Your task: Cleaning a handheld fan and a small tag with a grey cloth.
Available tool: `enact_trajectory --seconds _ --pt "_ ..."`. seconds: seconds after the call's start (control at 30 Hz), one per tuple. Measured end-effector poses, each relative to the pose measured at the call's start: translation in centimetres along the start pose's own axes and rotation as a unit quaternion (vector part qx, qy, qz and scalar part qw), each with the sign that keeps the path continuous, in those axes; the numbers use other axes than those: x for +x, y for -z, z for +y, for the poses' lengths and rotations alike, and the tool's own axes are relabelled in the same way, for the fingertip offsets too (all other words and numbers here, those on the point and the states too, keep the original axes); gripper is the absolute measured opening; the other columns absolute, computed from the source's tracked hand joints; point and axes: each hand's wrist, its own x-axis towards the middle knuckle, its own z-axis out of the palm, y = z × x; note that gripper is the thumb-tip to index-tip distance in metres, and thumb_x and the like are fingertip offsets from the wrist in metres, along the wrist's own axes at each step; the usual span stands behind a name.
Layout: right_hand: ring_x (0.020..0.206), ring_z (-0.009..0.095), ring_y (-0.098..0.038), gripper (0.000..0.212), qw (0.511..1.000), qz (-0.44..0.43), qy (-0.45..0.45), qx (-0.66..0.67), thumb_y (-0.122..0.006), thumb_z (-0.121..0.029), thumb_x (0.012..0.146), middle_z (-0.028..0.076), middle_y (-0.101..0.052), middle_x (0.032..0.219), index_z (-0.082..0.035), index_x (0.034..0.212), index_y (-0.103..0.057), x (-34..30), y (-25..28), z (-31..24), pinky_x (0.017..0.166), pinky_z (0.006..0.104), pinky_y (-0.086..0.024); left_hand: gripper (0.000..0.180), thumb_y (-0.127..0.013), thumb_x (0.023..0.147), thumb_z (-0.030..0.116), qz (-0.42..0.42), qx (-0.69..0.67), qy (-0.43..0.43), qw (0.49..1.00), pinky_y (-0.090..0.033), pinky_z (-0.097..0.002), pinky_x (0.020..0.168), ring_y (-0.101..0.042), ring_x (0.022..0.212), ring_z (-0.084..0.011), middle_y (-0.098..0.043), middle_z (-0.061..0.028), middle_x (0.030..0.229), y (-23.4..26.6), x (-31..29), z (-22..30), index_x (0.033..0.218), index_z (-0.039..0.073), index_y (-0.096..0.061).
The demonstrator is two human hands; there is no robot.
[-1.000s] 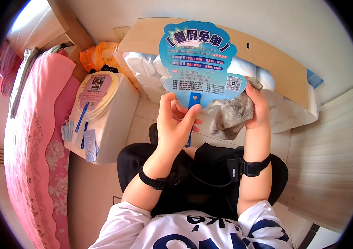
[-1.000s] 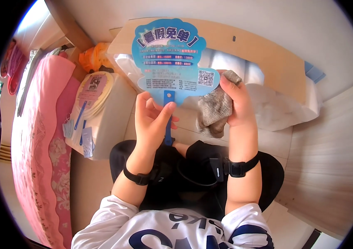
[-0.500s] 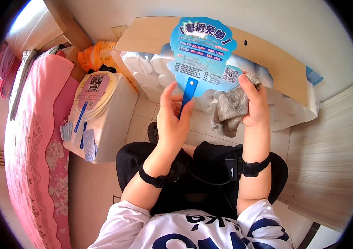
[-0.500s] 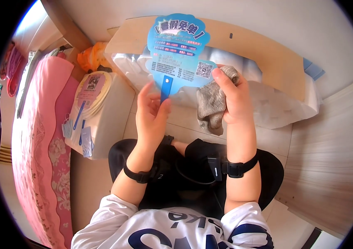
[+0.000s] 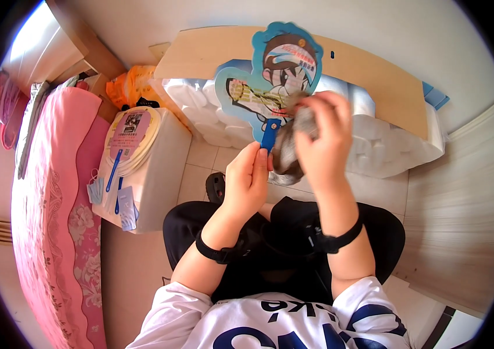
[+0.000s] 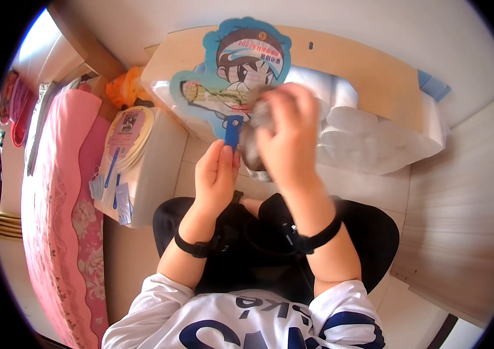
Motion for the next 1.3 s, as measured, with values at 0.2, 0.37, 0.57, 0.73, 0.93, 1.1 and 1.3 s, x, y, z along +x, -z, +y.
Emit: enact_trajectory --seconds 0.2,0.37,0.57,0.73,0.93,1.1,1.3 --pt "0.09 0.033 -0.054 0.029 0.997 0.016 -0.016 0.073 -0.066 0.005 0.061 0.012 -0.053 0.099 -0.003 0.089 -0.059 -0.5 -0.7 0.3 0.077 0.0378 -0.046 0.019 -0.042 0.098 0.015 -0.013 -0.08 0.061 0.995 -0.026 -0.0171 0.044 -0.035 0.05 -0.0015 -0.048 0.0035 0.066 0.4 -0.1 0.8 0.098 0.002 -0.055" --pt "0.093 0.032 -0.051 0.04 0.994 0.003 -0.003 0.106 -0.068 0.008 0.057 0.011 -0.052 0.099 -0.003 0.094 -0.057 -0.7 -1.3 -0.1 0.079 0.0373 -0.045 0.022 -0.038 0.099 0.02 -0.032 -0.177 0.122 0.976 -0.024 -0.0177 0.042 -0.031 0.047 -0.0015 -0.044 0.004 0.063 1.4 0.4 1.6 0.096 0.003 -0.052" --pt "0.089 0.031 -0.051 0.043 0.997 -0.013 0.067 0.028 -0.066 0.009 0.053 0.011 -0.052 0.101 -0.002 0.093 -0.057 -0.3 -0.3 -1.2 0.074 0.0366 -0.046 0.022 -0.034 0.1 0.017 -0.066 -0.192 0.087 0.975 -0.024 -0.0186 0.041 -0.03 0.046 -0.0015 -0.044 0.0029 0.063 1.5 0.3 1.5 0.086 0.005 -0.046" --pt "0.081 0.029 -0.052 0.034 0.987 -0.004 0.156 -0.025 -0.063 0.007 0.056 0.009 -0.054 0.095 -0.001 0.089 -0.057 -0.1 -0.3 -1.8 0.066 0.0349 -0.047 0.021 -0.033 0.1 0.017 -0.026 -0.187 0.095 0.977 -0.026 -0.0182 0.041 -0.033 0.046 -0.0023 -0.047 0.001 0.066 1.2 0.3 1.7 0.088 0.005 -0.045" --pt "0.086 0.03 -0.052 0.039 0.995 -0.01 0.091 0.03 -0.065 0.008 0.053 0.009 -0.054 0.099 -0.004 0.089 -0.059 -0.2 -0.3 -1.2 0.069 0.0351 -0.047 0.026 -0.033 0.099 0.021 -0.001 -0.166 0.087 0.982 -0.026 -0.0191 0.039 -0.031 0.043 -0.0044 -0.045 -0.0005 0.063 1.0 0.4 1.8 0.084 0.004 -0.045" --pt "0.089 0.029 -0.052 0.034 0.998 0.054 0.035 0.02 -0.068 0.008 0.057 0.009 -0.053 0.098 -0.005 0.088 -0.06 0.1 -0.2 -0.6 0.073 0.036 -0.045 0.026 -0.033 0.099 0.021 -0.007 -0.202 0.109 0.973 -0.025 -0.0192 0.039 -0.03 0.042 -0.0044 -0.044 -0.0002 0.062 1.1 0.5 1.8 0.083 0.005 -0.044" --pt "0.082 0.025 -0.058 0.021 0.992 0.121 0.034 -0.03 -0.072 0.003 0.067 0.008 -0.057 0.095 -0.004 0.085 -0.063 1.3 1.2 1.0 0.071 0.0332 -0.049 0.022 -0.035 0.099 0.021 0.008 -0.221 0.117 0.968 -0.024 -0.0193 0.038 -0.03 0.042 -0.0044 -0.046 -0.0006 0.065 1.0 0.7 2.3 0.086 0.006 -0.044"
